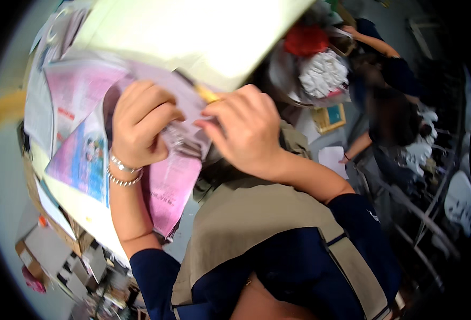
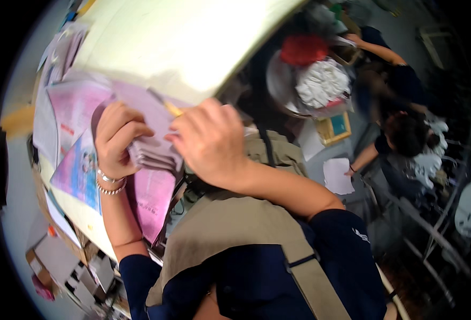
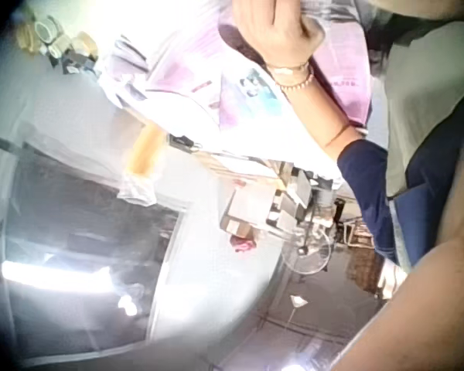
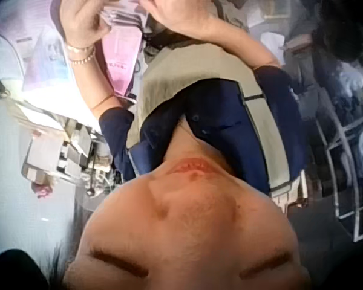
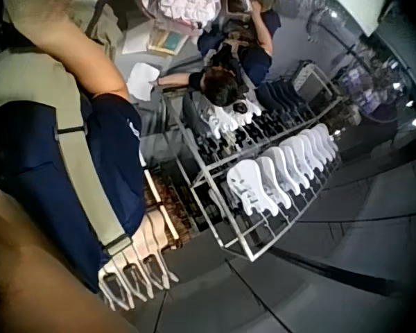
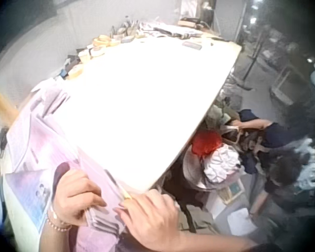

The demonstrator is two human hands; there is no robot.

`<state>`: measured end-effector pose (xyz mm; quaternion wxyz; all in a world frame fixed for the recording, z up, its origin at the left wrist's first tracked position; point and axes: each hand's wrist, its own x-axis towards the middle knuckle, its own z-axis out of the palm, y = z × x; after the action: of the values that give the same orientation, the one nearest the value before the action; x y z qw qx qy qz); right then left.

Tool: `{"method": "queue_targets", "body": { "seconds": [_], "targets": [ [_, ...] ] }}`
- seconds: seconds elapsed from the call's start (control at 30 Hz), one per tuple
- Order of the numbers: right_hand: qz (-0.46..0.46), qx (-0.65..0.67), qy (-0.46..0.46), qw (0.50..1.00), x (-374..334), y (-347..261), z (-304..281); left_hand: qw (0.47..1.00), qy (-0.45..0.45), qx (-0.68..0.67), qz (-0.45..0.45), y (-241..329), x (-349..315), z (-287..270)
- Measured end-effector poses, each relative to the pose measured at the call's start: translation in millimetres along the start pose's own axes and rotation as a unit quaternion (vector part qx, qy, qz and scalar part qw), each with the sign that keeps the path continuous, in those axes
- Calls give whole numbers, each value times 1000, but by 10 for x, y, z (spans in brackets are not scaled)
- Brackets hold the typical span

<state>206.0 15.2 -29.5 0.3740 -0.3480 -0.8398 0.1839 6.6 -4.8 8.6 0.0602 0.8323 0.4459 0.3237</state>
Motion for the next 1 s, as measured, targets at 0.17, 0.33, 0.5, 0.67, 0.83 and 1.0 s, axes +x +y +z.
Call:
{"method": "queue_targets", "body": {
  "seconds": [0.17,0.33,0.5,0.67,0.83,1.0],
  "targets": [
    [-44,-43,75,995,-52,-3,85,1000,7,6,-2,37,28,25],
    [59,185,51,980,-35,49,99,1000,0,8,3,38,32,27],
    [59,136,15,989,36,35,49,1000,3,13,2,67,37,28],
    [115,148,-3,982,95,-7,99,1000,0,18,2,79,46,26],
    [152,202,-40,967,198,29,51,1000,-17,0,-13,18,-37,-23],
    [261,398,-104,873,188,142,21,1000,3,-16,4,-20,18,-38]
  ]
}}
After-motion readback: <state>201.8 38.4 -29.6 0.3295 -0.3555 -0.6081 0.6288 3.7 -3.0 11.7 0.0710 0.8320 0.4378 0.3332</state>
